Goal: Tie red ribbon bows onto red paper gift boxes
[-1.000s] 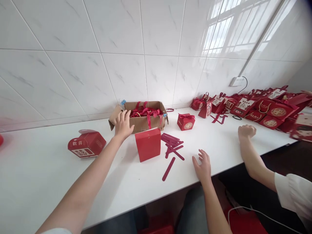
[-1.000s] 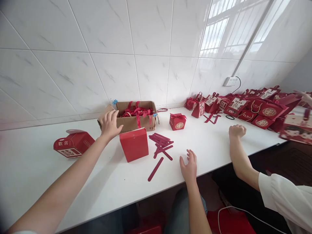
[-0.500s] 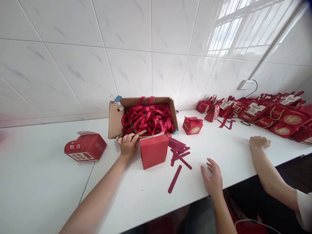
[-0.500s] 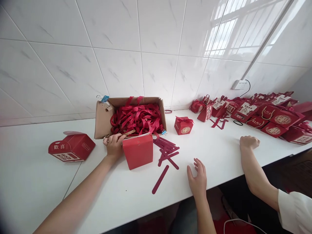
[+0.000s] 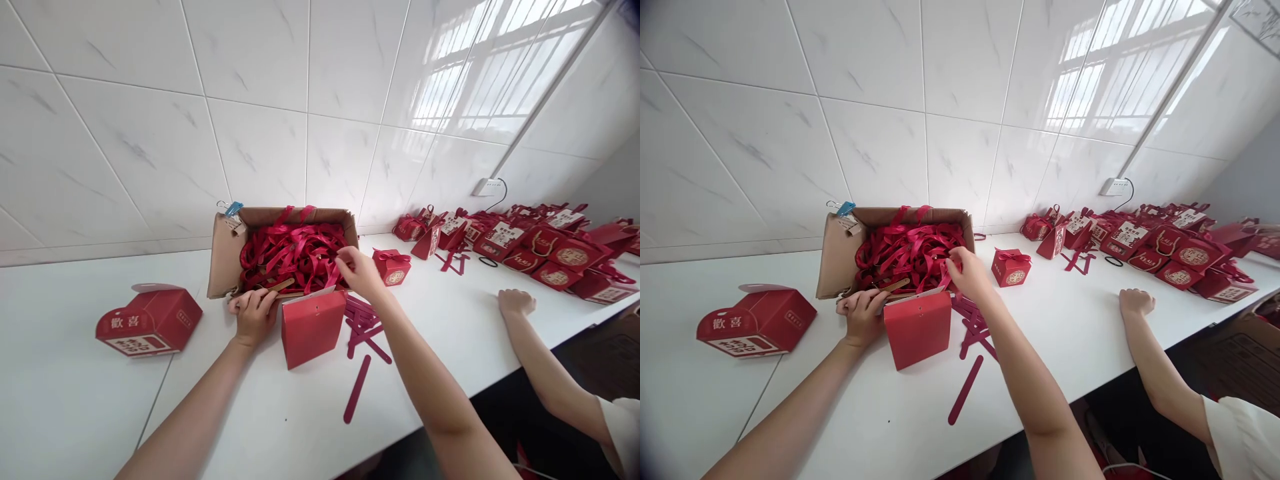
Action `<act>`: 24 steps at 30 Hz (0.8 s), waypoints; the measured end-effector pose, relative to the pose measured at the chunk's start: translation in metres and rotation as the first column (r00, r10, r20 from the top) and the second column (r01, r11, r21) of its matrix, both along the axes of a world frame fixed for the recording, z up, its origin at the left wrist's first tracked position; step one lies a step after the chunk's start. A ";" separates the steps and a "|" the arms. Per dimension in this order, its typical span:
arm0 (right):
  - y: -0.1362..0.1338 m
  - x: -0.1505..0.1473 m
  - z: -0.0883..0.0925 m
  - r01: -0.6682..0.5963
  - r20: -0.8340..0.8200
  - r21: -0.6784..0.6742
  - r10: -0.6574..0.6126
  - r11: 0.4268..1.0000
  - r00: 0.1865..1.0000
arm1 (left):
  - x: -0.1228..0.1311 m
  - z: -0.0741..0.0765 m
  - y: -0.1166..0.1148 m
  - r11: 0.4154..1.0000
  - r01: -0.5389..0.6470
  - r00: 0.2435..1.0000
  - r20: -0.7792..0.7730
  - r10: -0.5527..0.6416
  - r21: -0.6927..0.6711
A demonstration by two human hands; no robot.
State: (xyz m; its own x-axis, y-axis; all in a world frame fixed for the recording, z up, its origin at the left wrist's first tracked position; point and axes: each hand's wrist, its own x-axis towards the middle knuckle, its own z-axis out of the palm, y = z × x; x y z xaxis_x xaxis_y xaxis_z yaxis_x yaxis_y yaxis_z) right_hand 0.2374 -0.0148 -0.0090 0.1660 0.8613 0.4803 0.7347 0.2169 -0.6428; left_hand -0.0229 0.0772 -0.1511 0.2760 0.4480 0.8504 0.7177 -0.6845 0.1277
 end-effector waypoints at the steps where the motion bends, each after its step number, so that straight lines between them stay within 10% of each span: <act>1: 0.017 -0.006 0.001 0.004 0.070 -0.060 0.000 0.998 0.998 | -0.001 0.000 0.000 1.000 0.006 1.000 0.001 -0.006 0.001; 13: 0.064 -0.016 -0.016 -0.050 0.090 -0.179 0.067 0.983 0.994 | -0.003 -0.005 0.003 0.999 -0.042 0.998 -0.037 0.043 0.023; 24: 0.022 0.001 -0.006 0.100 -0.167 0.197 -0.067 0.975 0.984 | 0.001 0.008 -0.010 0.994 -0.025 1.000 -0.021 0.023 -0.104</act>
